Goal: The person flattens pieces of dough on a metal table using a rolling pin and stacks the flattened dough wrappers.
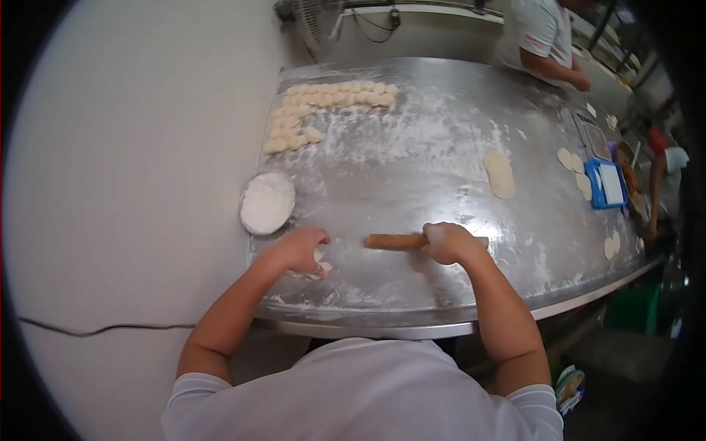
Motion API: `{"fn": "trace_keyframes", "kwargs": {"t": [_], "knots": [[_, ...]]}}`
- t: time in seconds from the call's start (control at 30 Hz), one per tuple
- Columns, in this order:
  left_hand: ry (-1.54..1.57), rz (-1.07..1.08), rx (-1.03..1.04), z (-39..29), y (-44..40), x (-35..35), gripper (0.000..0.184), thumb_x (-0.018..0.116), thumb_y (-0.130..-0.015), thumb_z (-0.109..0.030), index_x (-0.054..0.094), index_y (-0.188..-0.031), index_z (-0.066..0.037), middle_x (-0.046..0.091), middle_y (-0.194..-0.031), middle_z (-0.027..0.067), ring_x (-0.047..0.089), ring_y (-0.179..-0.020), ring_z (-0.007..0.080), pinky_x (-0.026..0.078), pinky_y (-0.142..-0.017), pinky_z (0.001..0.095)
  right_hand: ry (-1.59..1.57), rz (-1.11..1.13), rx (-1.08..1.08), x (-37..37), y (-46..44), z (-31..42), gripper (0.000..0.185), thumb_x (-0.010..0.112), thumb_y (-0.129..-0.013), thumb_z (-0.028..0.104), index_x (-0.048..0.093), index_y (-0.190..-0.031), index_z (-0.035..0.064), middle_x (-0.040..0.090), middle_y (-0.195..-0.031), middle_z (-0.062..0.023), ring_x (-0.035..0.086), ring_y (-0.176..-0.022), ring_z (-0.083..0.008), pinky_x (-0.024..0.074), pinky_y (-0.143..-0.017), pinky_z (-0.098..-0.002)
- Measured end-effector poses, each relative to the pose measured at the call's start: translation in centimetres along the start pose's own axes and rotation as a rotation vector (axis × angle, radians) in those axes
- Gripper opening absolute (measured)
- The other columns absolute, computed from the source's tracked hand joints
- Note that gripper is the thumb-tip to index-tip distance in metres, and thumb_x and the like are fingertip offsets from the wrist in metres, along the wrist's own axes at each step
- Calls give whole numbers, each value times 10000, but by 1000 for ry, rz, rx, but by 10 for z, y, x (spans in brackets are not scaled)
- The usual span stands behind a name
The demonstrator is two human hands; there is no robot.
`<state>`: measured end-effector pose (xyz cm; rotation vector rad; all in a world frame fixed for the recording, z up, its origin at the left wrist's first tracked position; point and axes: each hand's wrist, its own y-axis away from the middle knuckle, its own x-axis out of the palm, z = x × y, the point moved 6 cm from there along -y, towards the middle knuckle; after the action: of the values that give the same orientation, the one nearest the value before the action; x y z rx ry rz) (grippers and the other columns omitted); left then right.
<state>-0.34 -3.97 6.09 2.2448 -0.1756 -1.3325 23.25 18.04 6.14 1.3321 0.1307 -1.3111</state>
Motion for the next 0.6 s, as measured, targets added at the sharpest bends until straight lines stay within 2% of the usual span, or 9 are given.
{"fn": "trace_keyframes", "kwargs": {"t": [0.07, 0.17, 0.27, 0.37, 0.47, 0.57, 0.6], "knots": [[-69, 40, -24, 8, 14, 27, 721, 979, -679, -277, 687, -1315, -107, 632, -1372, 161, 639, -1245, 358, 522, -1051, 452, 3, 26, 4, 3, 0, 1, 377, 696, -968, 262, 694, -1228, -11, 737, -1241, -249, 704, -1180, -406, 546, -1024, -492], [-92, 15, -18, 15, 11, 41, 699, 975, -673, -273, 698, -1293, -104, 659, -1329, 162, 655, -1206, 382, 545, -1012, 444, 14, 50, 6, 4, -2, 4, 384, 707, -973, 274, 684, -1230, -12, 734, -1244, -251, 701, -1182, -408, 545, -1023, -491], [236, -133, -168, 39, -28, 49, 714, 991, -671, -267, 702, -1304, -104, 673, -1291, 169, 670, -1173, 384, 561, -992, 432, 28, 29, 11, 1, -2, 4, 380, 721, -971, 269, 683, -1225, -12, 733, -1241, -250, 700, -1177, -409, 544, -1017, -491], [629, -276, -94, 35, -46, 48, 727, 1001, -676, -233, 702, -1327, -107, 680, -1262, 177, 682, -1146, 374, 570, -979, 420, -11, -98, -29, 2, -5, 2, 357, 734, -965, 261, 705, -1205, -2, 746, -1207, -240, 706, -1141, -416, 548, -991, -496], [376, -333, 48, 11, -33, 35, 753, 1010, -675, -210, 696, -1353, -114, 677, -1263, 183, 680, -1150, 368, 562, -1002, 422, -117, -141, -113, 3, -6, 13, 320, 742, -958, 250, 734, -1183, 24, 758, -1162, -228, 712, -1100, -422, 553, -965, -501], [158, -382, 69, 9, -20, 41, 732, 1007, -670, -197, 701, -1330, -116, 676, -1266, 185, 681, -1144, 378, 563, -988, 438, -166, -121, -234, 13, -11, 35, 298, 743, -953, 240, 756, -1182, 51, 764, -1132, -220, 717, -1081, -417, 557, -954, -500], [189, -371, 47, 13, -21, 43, 709, 1000, -672, -187, 705, -1313, -119, 677, -1260, 182, 676, -1153, 381, 559, -990, 442, -140, -113, -255, 22, -12, 44, 295, 743, -952, 238, 761, -1186, 57, 764, -1130, -219, 718, -1082, -413, 557, -957, -498]]}}
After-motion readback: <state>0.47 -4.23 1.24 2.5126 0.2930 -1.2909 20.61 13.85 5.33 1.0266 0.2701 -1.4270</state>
